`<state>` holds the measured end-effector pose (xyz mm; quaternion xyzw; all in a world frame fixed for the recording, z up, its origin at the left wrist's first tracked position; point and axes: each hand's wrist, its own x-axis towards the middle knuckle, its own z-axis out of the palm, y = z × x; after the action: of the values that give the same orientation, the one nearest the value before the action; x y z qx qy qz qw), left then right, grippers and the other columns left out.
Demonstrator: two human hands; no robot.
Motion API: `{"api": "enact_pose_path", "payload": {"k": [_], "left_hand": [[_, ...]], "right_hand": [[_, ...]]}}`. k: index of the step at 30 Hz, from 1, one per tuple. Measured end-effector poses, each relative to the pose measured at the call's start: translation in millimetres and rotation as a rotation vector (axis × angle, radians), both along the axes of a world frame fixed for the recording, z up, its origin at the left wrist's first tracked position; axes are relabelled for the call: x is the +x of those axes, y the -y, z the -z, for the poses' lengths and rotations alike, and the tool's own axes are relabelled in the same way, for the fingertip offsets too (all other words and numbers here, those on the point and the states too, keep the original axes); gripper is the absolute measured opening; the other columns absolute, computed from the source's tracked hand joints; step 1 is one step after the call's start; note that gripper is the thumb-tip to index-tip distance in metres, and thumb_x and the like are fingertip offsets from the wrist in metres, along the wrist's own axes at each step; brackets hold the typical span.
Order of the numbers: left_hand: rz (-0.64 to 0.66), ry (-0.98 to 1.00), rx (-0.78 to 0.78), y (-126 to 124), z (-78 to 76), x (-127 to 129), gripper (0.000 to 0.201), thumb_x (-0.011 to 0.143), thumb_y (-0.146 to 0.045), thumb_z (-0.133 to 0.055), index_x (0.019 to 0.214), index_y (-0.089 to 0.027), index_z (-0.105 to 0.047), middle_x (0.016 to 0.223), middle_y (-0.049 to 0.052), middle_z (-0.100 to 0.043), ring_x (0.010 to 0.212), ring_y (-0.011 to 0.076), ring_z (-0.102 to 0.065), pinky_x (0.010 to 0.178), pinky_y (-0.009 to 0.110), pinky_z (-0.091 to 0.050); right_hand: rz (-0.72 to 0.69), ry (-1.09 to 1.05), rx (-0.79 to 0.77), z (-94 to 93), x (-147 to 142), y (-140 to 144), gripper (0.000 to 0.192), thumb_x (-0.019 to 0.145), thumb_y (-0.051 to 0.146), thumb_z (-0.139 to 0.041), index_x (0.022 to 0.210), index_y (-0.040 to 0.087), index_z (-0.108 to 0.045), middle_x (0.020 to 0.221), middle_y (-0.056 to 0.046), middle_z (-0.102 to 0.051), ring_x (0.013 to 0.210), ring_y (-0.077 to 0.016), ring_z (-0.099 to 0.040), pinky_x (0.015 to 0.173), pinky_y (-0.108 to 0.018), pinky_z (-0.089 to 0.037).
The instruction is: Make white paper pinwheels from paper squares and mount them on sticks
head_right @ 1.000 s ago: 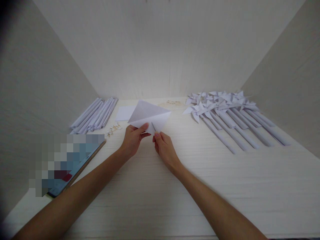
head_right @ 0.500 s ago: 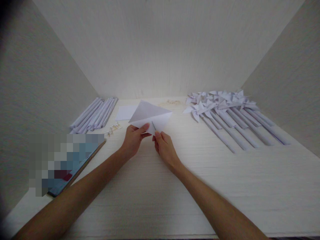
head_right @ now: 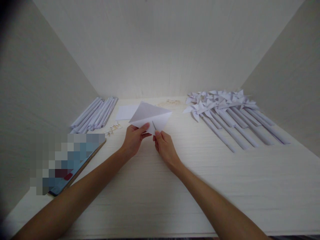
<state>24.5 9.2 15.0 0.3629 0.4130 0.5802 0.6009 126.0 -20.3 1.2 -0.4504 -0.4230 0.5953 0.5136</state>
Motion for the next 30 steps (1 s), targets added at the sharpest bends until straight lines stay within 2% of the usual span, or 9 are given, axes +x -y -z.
{"api": "enact_pose_path", "payload": {"k": [7, 11, 12, 17, 22, 26, 28, 30], "left_hand": [[-0.028, -0.070, 0.021, -3, -0.7, -2, 0.026, 0.054, -0.024, -0.066, 0.076, -0.012, -0.060, 0.074, 0.002, -0.063, 0.062, 0.0103, -0.057, 0.056, 0.023, -0.050], [-0.062, -0.304, 0.119, -16, -8.3, -18, 0.031, 0.054, -0.030, -0.066, 0.078, -0.013, -0.059, 0.071, 0.001, -0.060, 0.062, 0.0105, -0.055, 0.053, 0.022, -0.048], [-0.031, -0.403, 0.148, -20, -11.8, -24, 0.030, 0.053, -0.031, -0.066, 0.076, -0.013, -0.059, 0.069, 0.001, -0.060, 0.060, 0.0103, -0.054, 0.052, 0.022, -0.047], [0.293, -0.890, 0.250, -32, -32.5, -54, 0.018, 0.058, -0.030, -0.061, 0.060, -0.012, -0.061, 0.055, -0.001, -0.056, 0.052, 0.0106, -0.051, 0.049, 0.022, -0.042], [0.375, -1.186, 0.283, -35, -44.7, -73, 0.017, 0.054, -0.030, -0.064, 0.058, -0.013, -0.060, 0.053, 0.001, -0.057, 0.057, 0.0147, -0.053, 0.051, 0.024, -0.041], [0.303, -1.253, 0.203, -35, -49.7, -80, 0.020, 0.054, -0.030, -0.065, 0.055, -0.012, -0.057, 0.049, 0.001, -0.053, 0.047, 0.0115, -0.048, 0.044, 0.022, -0.036], [0.212, -1.173, 0.159, -35, -51.4, -80, 0.020, 0.057, -0.029, -0.064, 0.056, -0.011, -0.055, 0.045, -0.001, -0.049, 0.041, 0.0094, -0.044, 0.040, 0.021, -0.034], [0.103, -1.000, 0.124, -34, -51.7, -77, 0.018, 0.060, -0.026, -0.063, 0.061, -0.010, -0.055, 0.044, -0.002, -0.048, 0.039, 0.0081, -0.043, 0.039, 0.020, -0.035]], "right_hand": [[0.002, 0.020, 0.014, 3.0, 1, -1, 0.031, 0.078, 0.039, -0.042, 0.056, 0.018, -0.039, 0.039, 0.010, -0.027, 0.031, -0.0022, -0.021, 0.031, -0.016, -0.014], [-0.004, 0.096, 0.032, 4.3, 1, -2, 0.032, 0.077, 0.043, -0.042, 0.056, 0.018, -0.039, 0.039, 0.010, -0.026, 0.032, -0.0031, -0.021, 0.031, -0.017, -0.014], [-0.009, 0.110, 0.031, 4.3, 1, -2, 0.033, 0.077, 0.044, -0.042, 0.056, 0.018, -0.039, 0.039, 0.010, -0.026, 0.032, -0.0032, -0.021, 0.031, -0.018, -0.015], [-0.036, 0.186, 0.046, 3.9, 1, -2, 0.033, 0.076, 0.045, -0.041, 0.056, 0.019, -0.040, 0.040, 0.009, -0.027, 0.033, -0.0042, -0.022, 0.033, -0.019, -0.016], [-0.106, 0.343, 0.112, 6.6, 3, -3, 0.032, 0.078, 0.043, -0.039, 0.058, 0.018, -0.043, 0.041, 0.007, -0.033, 0.034, -0.0050, -0.028, 0.034, -0.018, -0.019], [-0.157, 0.396, 0.150, 8.1, 4, -4, 0.031, 0.079, 0.042, -0.037, 0.060, 0.018, -0.044, 0.038, 0.009, -0.030, 0.032, -0.0045, -0.026, 0.034, -0.018, -0.017], [-0.140, 0.347, 0.147, 7.8, 4, -3, 0.031, 0.079, 0.043, -0.037, 0.061, 0.018, -0.044, 0.038, 0.009, -0.028, 0.032, -0.0041, -0.024, 0.033, -0.018, -0.016], [-0.121, 0.266, 0.136, 6.5, 3, -2, 0.032, 0.078, 0.045, -0.038, 0.063, 0.018, -0.044, 0.038, 0.010, -0.027, 0.032, -0.0038, -0.022, 0.033, -0.018, -0.016]]}}
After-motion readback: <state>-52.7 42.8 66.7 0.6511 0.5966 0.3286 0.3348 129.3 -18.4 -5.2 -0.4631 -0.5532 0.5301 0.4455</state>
